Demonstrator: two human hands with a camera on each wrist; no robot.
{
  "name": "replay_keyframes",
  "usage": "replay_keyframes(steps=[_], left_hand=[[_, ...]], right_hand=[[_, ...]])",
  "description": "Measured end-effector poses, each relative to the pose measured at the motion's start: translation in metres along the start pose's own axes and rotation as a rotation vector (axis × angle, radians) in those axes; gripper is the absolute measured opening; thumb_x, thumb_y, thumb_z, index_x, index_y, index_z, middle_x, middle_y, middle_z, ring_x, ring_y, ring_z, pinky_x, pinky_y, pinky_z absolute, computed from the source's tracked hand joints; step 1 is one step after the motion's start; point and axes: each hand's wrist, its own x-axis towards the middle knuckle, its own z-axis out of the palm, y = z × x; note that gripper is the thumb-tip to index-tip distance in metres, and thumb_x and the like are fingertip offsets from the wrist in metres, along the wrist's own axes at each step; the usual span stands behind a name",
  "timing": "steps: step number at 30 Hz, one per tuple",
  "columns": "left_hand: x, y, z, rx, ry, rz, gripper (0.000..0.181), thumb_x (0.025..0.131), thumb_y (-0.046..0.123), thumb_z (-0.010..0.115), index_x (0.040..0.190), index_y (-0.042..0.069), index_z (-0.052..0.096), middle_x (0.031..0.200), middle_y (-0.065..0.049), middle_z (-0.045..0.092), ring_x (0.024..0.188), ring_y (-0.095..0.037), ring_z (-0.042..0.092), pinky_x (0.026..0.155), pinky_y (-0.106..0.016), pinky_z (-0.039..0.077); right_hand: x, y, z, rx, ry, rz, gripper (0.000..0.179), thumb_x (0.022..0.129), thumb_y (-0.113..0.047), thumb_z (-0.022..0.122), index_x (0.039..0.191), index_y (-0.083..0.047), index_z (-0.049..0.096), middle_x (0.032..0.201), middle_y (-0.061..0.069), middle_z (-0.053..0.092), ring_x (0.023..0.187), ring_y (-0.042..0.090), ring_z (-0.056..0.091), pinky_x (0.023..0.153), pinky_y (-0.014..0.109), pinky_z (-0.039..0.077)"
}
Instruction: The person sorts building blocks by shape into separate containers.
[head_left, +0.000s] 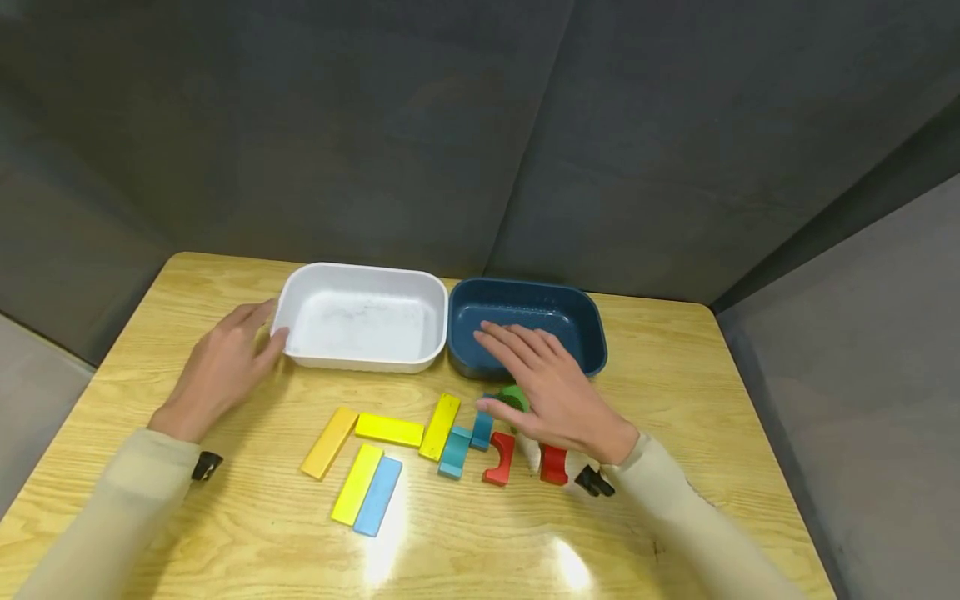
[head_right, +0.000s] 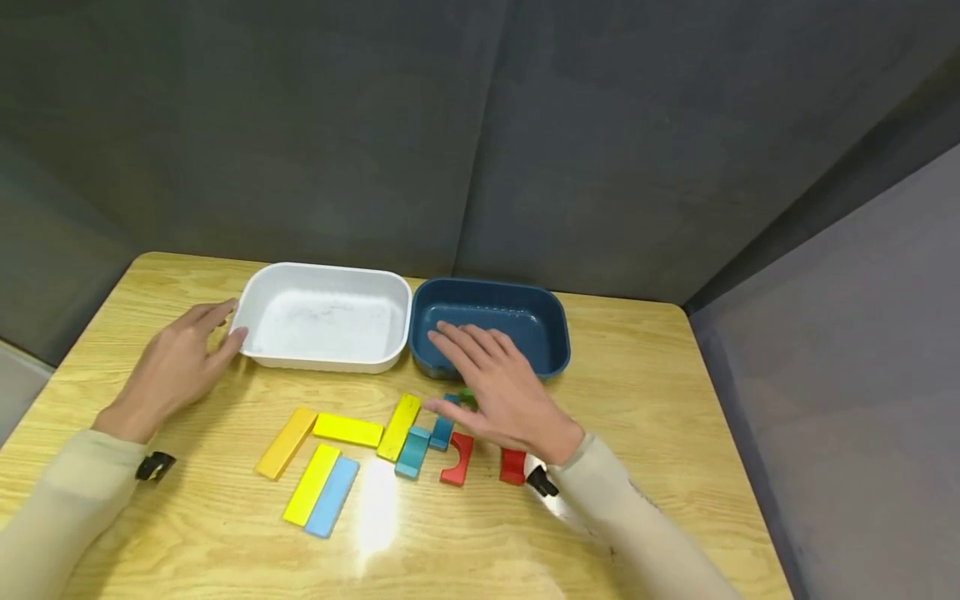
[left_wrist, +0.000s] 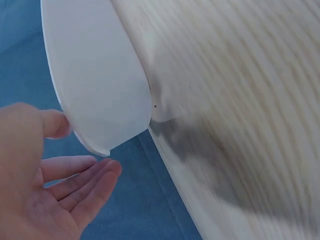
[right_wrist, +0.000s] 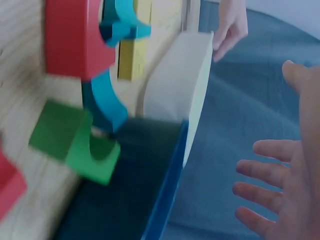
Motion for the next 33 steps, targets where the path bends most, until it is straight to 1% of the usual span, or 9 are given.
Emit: replay_keyframes(steps=[4, 7, 11, 14, 18, 21, 23, 28, 33], left_hand=[[0.001, 0.002, 0.005, 0.012, -0.003, 0.010, 0.054, 0.108, 0.016, 0.060, 0.153, -0.011, 0.050, 0.147, -0.039, 0.054, 0.128, -0.058, 0.058, 0.099, -0.072, 0.052], [0.002, 0.005, 0.007, 0.034, 0.007, 0.027, 0.052, 0.107, 0.012, 0.058, 0.151, -0.013, 0.050, 0.145, -0.039, 0.054, 0.128, -0.057, 0.059, 0.097, -0.070, 0.054], [0.003, 0.008, 0.010, 0.059, 0.027, 0.047, 0.049, 0.105, 0.008, 0.057, 0.147, -0.017, 0.053, 0.142, -0.039, 0.055, 0.125, -0.056, 0.060, 0.093, -0.069, 0.057], [0.003, 0.009, 0.012, 0.065, 0.056, 0.070, 0.047, 0.103, 0.005, 0.057, 0.144, -0.018, 0.056, 0.141, -0.038, 0.056, 0.122, -0.056, 0.062, 0.087, -0.068, 0.059], [0.004, 0.010, 0.014, 0.070, 0.078, 0.096, 0.046, 0.102, 0.003, 0.057, 0.143, -0.018, 0.057, 0.139, -0.039, 0.057, 0.118, -0.056, 0.064, 0.083, -0.067, 0.060], [0.004, 0.009, 0.014, 0.074, 0.072, 0.097, 0.046, 0.102, 0.003, 0.057, 0.142, -0.018, 0.057, 0.139, -0.039, 0.057, 0.120, -0.056, 0.063, 0.083, -0.067, 0.060], [0.004, 0.009, 0.013, 0.074, 0.064, 0.092, 0.046, 0.103, 0.004, 0.056, 0.143, -0.019, 0.056, 0.140, -0.039, 0.056, 0.121, -0.056, 0.062, 0.084, -0.067, 0.060], [0.001, 0.008, 0.011, 0.071, 0.060, 0.088, 0.046, 0.103, 0.003, 0.055, 0.143, -0.019, 0.055, 0.139, -0.039, 0.056, 0.121, -0.056, 0.062, 0.084, -0.066, 0.061], [0.001, 0.009, 0.009, 0.074, 0.058, 0.089, 0.046, 0.104, 0.004, 0.055, 0.144, -0.018, 0.055, 0.140, -0.038, 0.056, 0.122, -0.055, 0.061, 0.084, -0.067, 0.060]], right_hand=[[0.007, -0.011, 0.010, 0.030, -0.025, -0.032, 0.085, 0.105, -0.074, 0.039, 0.170, -0.019, 0.034, 0.174, 0.003, 0.035, 0.153, 0.031, 0.041, 0.126, 0.053, 0.032], [0.011, -0.018, 0.017, 0.039, -0.038, -0.059, 0.085, 0.106, -0.075, 0.037, 0.169, -0.017, 0.036, 0.173, 0.003, 0.038, 0.152, 0.030, 0.042, 0.125, 0.052, 0.034], [0.018, -0.027, 0.025, 0.049, -0.047, -0.104, 0.086, 0.106, -0.075, 0.035, 0.167, -0.015, 0.040, 0.171, 0.006, 0.041, 0.151, 0.028, 0.044, 0.125, 0.050, 0.035], [0.023, -0.032, 0.029, 0.061, -0.070, -0.114, 0.086, 0.106, -0.075, 0.034, 0.166, -0.014, 0.040, 0.170, 0.007, 0.042, 0.151, 0.028, 0.043, 0.125, 0.049, 0.034], [0.027, -0.035, 0.033, 0.079, -0.120, -0.093, 0.083, 0.106, -0.071, 0.042, 0.167, -0.014, 0.039, 0.167, 0.006, 0.045, 0.150, 0.026, 0.043, 0.127, 0.047, 0.032], [0.030, -0.038, 0.035, 0.087, -0.140, -0.083, 0.080, 0.106, -0.064, 0.053, 0.166, -0.013, 0.040, 0.164, 0.005, 0.048, 0.147, 0.026, 0.045, 0.126, 0.046, 0.033], [0.032, -0.040, 0.037, 0.094, -0.145, -0.087, 0.077, 0.106, -0.059, 0.056, 0.165, -0.011, 0.042, 0.161, 0.007, 0.050, 0.145, 0.027, 0.047, 0.125, 0.045, 0.035], [0.036, -0.045, 0.042, 0.111, -0.152, -0.108, 0.070, 0.110, -0.051, 0.055, 0.162, -0.007, 0.045, 0.157, 0.010, 0.053, 0.142, 0.029, 0.050, 0.125, 0.044, 0.037], [0.038, -0.050, 0.045, 0.091, -0.165, -0.127, 0.066, 0.110, -0.049, 0.057, 0.159, -0.006, 0.049, 0.152, 0.010, 0.057, 0.139, 0.028, 0.053, 0.122, 0.044, 0.040]])
